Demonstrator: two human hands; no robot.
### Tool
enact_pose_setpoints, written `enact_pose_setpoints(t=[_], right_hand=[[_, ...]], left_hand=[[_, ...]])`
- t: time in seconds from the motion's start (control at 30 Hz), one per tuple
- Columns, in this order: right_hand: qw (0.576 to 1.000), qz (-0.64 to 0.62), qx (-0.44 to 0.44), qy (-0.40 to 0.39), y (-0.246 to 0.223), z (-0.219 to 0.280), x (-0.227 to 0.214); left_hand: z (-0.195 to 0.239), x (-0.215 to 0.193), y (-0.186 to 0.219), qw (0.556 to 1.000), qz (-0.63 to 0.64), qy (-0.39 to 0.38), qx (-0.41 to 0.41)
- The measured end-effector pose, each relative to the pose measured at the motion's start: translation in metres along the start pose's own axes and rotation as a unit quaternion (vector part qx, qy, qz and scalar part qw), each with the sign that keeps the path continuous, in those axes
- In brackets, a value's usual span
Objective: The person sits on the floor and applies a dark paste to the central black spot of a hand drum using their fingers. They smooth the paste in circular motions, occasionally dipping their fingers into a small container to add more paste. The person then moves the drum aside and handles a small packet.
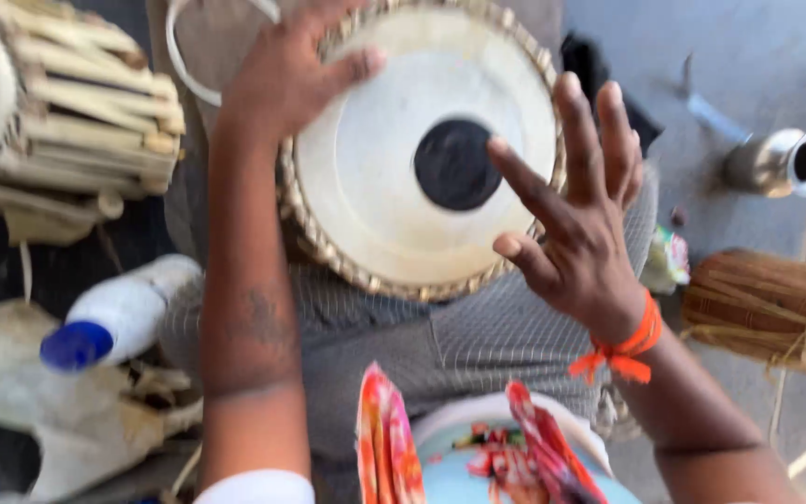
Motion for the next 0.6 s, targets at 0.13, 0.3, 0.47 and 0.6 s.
enact_pose_setpoints(t=[0.13, 0.3, 0.47, 0.6], right_hand=[[0.998, 0.043, -0.028, 0.027, 0.011, 0.001, 0.002], [0.998, 0.039, -0.032, 0.037, 0.026, -0.008, -0.006], [0.994, -0.017, -0.047, 0.092, 0.019, -0.022, -0.032], [0.996, 0.033, -0.080, -0.001, -0.006, -0.044, 0.001]], left_hand=[[-0.007, -0.002, 0.000, 0.997, -0.073, 0.038, 0.012], [0.010, -0.017, -0.010, 0.979, -0.149, 0.103, -0.098], [0.013, -0.031, 0.010, 0.959, -0.218, 0.174, 0.044], [-0.006, -0.021, 0.008, 0.997, -0.012, -0.031, 0.073]])
Point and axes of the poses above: each hand's wrist, its own z-axis away from the middle knuckle, its own x-axis out of the palm, y = z × x, the point moved 6 cm from there along -z, towards the middle knuckle, and after that the axes turned 5 degrees about y, right-handed, at the moved point
